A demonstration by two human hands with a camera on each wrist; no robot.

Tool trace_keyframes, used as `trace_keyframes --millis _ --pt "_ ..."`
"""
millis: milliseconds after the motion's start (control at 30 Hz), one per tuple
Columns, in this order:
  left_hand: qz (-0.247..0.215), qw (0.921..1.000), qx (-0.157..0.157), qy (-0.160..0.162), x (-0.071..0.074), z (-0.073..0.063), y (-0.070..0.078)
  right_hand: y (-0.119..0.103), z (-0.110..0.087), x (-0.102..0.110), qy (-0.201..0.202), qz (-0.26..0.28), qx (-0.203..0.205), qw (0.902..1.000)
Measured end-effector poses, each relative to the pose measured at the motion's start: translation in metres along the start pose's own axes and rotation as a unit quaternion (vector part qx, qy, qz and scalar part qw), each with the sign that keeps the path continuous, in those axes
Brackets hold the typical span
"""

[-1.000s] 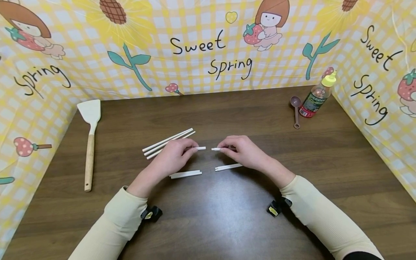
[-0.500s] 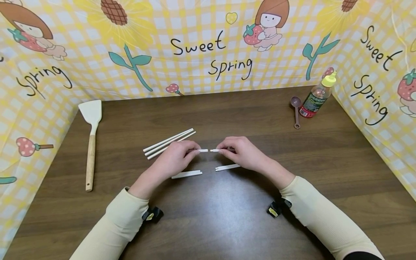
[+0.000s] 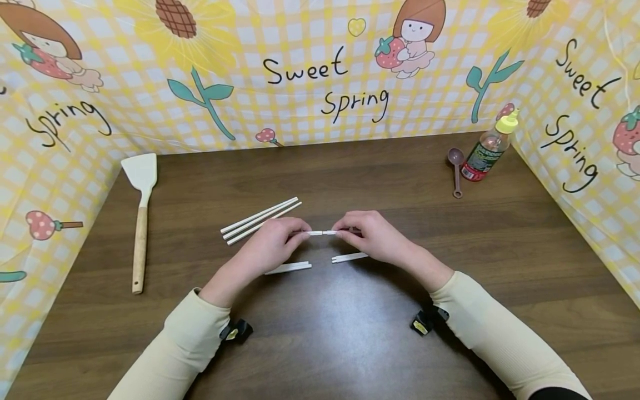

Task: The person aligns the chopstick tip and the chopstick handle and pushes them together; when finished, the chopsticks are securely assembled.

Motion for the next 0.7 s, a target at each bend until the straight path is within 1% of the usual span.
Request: trace_keyframes --millis 167,567,700 --pt "0.001 1.0 -0.007 0.0 -0.0005 -0.0004 0.0022 0.0007 -0.0002 -0.002 -0.006 -0.006 0.001 1.0" --pt "-0.002 1.0 0.002 -0.006 -0.0016 -0.0006 0.0035 -0.001 -0.0007 -0.0029 -0.009 -0.006 0.003 0.9999" --pt "0.0 1.0 -0.002 -0.005 -0.0015 -0.0008 0.0042 -0.0019 -0.0005 -0.0029 -0.009 -0.004 0.006 0.9999"
Point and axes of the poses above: each hand's wrist, its own z-axis towards the middle knuckle, its own x-axis out of the back of the hand, y = z × x, the point moved 8 cm from there along z, towards the middle knuckle, and after that the axes turned 9 degrees about y, right-handed, at the moved point
